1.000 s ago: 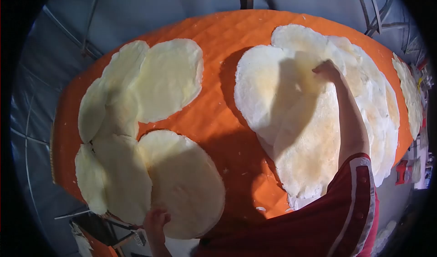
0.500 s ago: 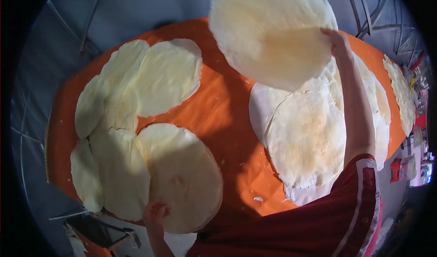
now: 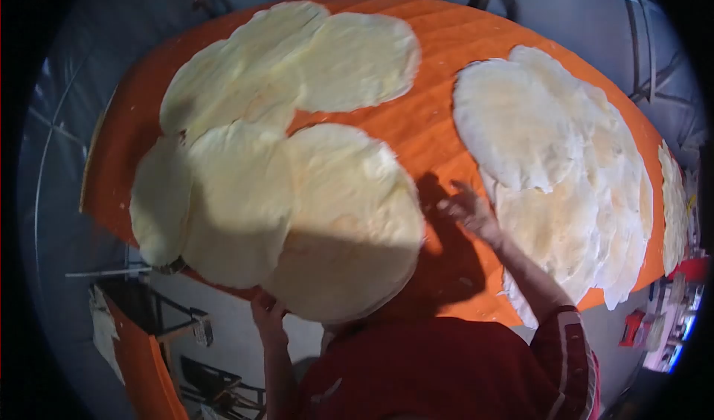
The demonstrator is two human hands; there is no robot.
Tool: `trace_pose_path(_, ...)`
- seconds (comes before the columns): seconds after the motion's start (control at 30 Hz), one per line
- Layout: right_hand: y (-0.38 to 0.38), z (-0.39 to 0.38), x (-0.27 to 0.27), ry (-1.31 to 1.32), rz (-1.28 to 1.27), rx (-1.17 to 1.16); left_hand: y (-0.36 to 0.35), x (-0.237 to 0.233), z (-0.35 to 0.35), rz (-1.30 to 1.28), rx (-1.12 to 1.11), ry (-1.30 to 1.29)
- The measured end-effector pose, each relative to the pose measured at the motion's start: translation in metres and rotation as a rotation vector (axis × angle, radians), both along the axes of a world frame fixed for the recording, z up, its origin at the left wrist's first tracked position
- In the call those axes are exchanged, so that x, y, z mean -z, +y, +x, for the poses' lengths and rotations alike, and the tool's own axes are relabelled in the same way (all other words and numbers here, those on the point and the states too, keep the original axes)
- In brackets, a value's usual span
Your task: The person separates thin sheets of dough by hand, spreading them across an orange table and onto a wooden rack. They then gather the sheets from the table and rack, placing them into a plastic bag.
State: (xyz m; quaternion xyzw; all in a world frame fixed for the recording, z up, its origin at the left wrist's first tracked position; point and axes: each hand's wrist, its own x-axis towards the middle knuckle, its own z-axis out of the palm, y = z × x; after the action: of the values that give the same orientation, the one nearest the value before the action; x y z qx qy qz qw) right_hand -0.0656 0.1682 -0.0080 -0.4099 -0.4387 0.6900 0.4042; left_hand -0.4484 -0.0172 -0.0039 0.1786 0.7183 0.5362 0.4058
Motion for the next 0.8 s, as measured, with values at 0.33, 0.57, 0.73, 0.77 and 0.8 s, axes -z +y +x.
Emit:
trace_pose_path(0.33,-0.024,-0.104,-0.048,-0.29,-0.016,0.182,-0.006,-0.02,-0.049,-0.067,0.235,-0.741)
trace_pose_path(0.57,-0.049,-0.019,-0.052,-0.635,0.003,0.451,0.027,0.012,-0.008,0.061,0.524,-1.313)
trace_pose_path(0.73,-0.082,-0.061,-0.039,-1.302,0.266,0.276,0.053,-0.008,0.014,-0.001,0.654,-0.979)
trace_pose_path(0.77,-0.086,-0.098,-0.057,-1.163,0.19,0.049,0.053,-0.006,0.017,0.036,0.694,-0.946)
trace_pose_path(0.8,-0.094,-0.125,-0.067,-1.032,0.284,-0.129,0.053,-0.006,0.018,0.047,0.725,-0.922)
